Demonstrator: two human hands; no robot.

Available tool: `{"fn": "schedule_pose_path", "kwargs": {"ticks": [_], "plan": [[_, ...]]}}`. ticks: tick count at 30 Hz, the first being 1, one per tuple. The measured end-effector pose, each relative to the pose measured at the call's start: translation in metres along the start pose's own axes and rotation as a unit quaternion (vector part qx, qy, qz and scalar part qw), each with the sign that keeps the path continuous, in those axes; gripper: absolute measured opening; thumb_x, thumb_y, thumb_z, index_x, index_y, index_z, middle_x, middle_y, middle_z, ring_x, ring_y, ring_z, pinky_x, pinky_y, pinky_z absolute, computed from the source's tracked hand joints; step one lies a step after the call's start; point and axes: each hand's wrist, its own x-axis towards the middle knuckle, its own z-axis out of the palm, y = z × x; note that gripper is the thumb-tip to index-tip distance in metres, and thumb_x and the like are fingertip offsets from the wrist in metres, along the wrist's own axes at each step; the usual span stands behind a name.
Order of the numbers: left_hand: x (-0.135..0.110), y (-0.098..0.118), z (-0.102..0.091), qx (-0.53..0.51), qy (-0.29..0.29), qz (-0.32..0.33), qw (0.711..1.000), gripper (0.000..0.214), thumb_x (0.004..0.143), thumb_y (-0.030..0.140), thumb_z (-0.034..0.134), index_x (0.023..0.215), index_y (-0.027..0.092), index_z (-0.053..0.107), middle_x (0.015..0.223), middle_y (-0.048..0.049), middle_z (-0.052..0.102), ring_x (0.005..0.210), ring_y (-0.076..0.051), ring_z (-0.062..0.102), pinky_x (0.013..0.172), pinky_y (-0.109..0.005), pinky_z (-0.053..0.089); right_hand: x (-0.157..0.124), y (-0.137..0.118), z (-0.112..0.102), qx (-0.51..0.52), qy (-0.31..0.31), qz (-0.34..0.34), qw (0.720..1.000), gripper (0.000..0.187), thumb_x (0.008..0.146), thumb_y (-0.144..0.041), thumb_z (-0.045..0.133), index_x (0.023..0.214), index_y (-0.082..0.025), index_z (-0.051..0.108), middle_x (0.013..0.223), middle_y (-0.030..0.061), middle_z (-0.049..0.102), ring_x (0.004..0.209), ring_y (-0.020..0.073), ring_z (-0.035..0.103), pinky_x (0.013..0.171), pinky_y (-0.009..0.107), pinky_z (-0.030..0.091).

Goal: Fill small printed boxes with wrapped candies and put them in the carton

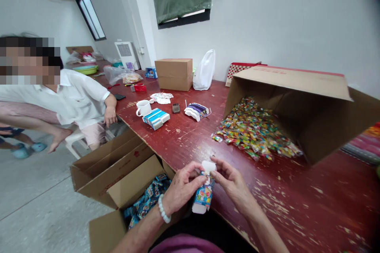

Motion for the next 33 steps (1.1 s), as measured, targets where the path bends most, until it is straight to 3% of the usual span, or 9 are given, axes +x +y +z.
{"fn": "schedule_pose_path", "kwargs": {"ticks": [3,7,10,13,17,21,29,33], "plan": [[0.000,0.001,0.001,-0.035,0.022,-0.010,0.999,0.032,0.083,0.040,0.067,0.105,0.022,0.052,0.072,0.0038,0.059,0.065,-0.011,0.053,0.062,-0.021,0.040,-0.001,-0.004,-0.002,-0.055,-0.048,0.000,0.997,0.026,0.080,-0.043,0.070,0.084,-0.017,0.071,0.077,0.0020,0.068,0.074,0.0171,0.060,0.068,0.027,0.047],[0.000,0.002,0.004,-0.144,0.027,-0.048,0.988,0.047,0.079,0.042,0.071,0.112,0.024,0.044,0.073,0.0056,0.057,0.063,-0.010,0.056,0.058,-0.019,0.042,-0.004,-0.007,0.004,-0.085,-0.010,-0.049,0.995,0.022,0.083,-0.040,0.068,0.080,-0.018,0.070,0.075,0.0024,0.067,0.072,0.0175,0.059,0.067,0.027,0.046],[0.000,-0.001,0.009,-0.236,-0.024,-0.131,0.963,0.048,0.084,0.059,0.056,0.114,0.022,0.046,0.081,-0.0003,0.062,0.056,-0.013,0.061,0.050,-0.024,0.048,-0.007,-0.008,0.009,-0.133,0.003,-0.094,0.987,0.017,0.086,-0.035,0.065,0.082,-0.019,0.072,0.078,0.0030,0.067,0.074,0.0186,0.061,0.070,0.028,0.047],[0.002,-0.006,0.013,-0.250,-0.031,-0.188,0.949,0.065,0.085,0.072,0.037,0.118,0.017,0.052,0.064,-0.0007,0.059,0.041,-0.015,0.057,0.038,-0.025,0.046,-0.009,-0.011,0.012,-0.195,-0.040,-0.117,0.973,0.018,0.090,-0.033,0.059,0.086,-0.021,0.073,0.085,0.0040,0.070,0.079,0.0196,0.064,0.074,0.029,0.048],[0.006,-0.008,0.015,-0.226,-0.011,-0.166,0.960,0.072,0.085,0.073,0.037,0.126,0.017,0.054,0.061,-0.0007,0.059,0.038,-0.013,0.054,0.035,-0.022,0.043,-0.008,-0.016,0.014,-0.171,-0.038,-0.087,0.981,0.024,0.091,-0.035,0.058,0.076,-0.020,0.071,0.084,0.0045,0.072,0.081,0.0201,0.065,0.075,0.029,0.050],[0.006,-0.004,0.014,-0.198,-0.029,-0.132,0.971,0.078,0.084,0.075,0.034,0.129,0.015,0.056,0.057,-0.0004,0.057,0.040,-0.014,0.056,0.037,-0.023,0.043,-0.005,-0.021,0.018,-0.115,-0.023,-0.029,0.993,0.015,0.080,-0.034,0.070,0.078,-0.019,0.072,0.086,0.0047,0.073,0.077,0.0198,0.066,0.067,0.028,0.051],[0.004,-0.001,0.010,-0.133,-0.043,-0.110,0.984,0.078,0.082,0.077,0.034,0.103,0.010,0.068,0.059,-0.0032,0.058,0.040,-0.012,0.055,0.038,-0.021,0.043,-0.003,-0.030,0.027,0.008,0.019,0.040,0.999,0.021,0.070,-0.039,0.077,0.070,-0.018,0.071,0.062,0.0008,0.068,0.049,0.0131,0.056,0.048,0.025,0.045],[0.004,-0.002,0.006,-0.132,-0.060,-0.105,0.984,0.074,0.085,0.073,0.037,0.121,0.014,0.062,0.067,-0.0052,0.064,0.044,-0.012,0.058,0.041,-0.021,0.046,-0.004,-0.030,0.027,0.006,0.029,0.030,0.999,0.018,0.069,-0.035,0.077,0.069,-0.017,0.072,0.069,0.0023,0.070,0.055,0.0134,0.058,0.049,0.023,0.046]]}}
